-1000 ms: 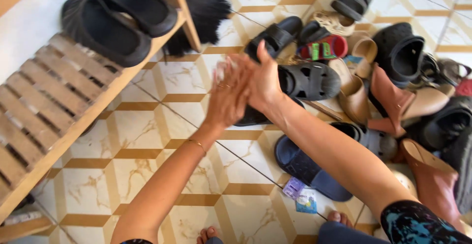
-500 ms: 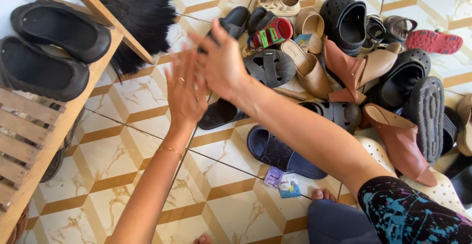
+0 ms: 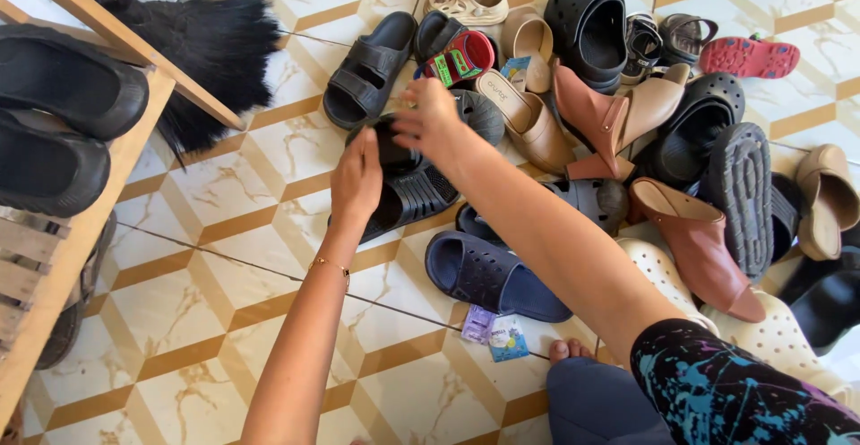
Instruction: Organizing a pile of shoes and placing them on a wooden shoe rack.
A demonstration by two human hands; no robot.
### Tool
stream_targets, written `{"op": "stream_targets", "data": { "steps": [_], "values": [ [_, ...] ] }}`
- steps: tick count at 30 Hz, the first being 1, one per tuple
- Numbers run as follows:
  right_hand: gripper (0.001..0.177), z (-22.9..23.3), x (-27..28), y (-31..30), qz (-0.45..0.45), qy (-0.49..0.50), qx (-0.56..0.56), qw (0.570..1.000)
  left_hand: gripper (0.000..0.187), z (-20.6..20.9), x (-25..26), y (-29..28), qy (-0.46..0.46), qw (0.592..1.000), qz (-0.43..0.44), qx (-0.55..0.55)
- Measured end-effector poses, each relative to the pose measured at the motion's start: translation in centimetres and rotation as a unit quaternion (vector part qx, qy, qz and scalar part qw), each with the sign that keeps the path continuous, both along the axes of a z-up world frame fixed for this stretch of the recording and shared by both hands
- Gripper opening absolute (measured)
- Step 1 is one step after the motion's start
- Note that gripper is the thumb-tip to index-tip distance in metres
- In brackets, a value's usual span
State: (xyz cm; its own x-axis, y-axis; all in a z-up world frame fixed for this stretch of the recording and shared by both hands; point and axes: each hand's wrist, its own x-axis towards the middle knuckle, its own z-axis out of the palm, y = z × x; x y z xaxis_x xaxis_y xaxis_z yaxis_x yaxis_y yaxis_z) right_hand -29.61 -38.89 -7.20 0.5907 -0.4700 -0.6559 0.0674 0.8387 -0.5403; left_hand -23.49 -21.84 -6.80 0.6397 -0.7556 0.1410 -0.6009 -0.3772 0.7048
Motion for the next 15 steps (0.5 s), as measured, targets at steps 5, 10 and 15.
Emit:
{"op": "stream_targets", "data": {
  "steps": [5, 10, 15],
  "values": [
    [0.035, -4.0, -4.1, -6.6, -0.139, 0.133, -0.07, 0.979, 0.051, -7.8, 1.5, -2.1, 0.06, 0.996, 0.043, -0.043],
    [0.027, -3.6, -6.6, -8.0, -0.176, 0.102, -0.008, 0.979, 0.061, -9.9, 0.0, -5.8, 0.156, 0.985, 0.032, -0.065],
    [0.024, -2.6, -6.3, -7.5, -0.187, 0.088, 0.003, 0.978, 0.054, -9.9, -0.4, -7.8, 0.123, 0.991, 0.03, 0.052]
  ]
}}
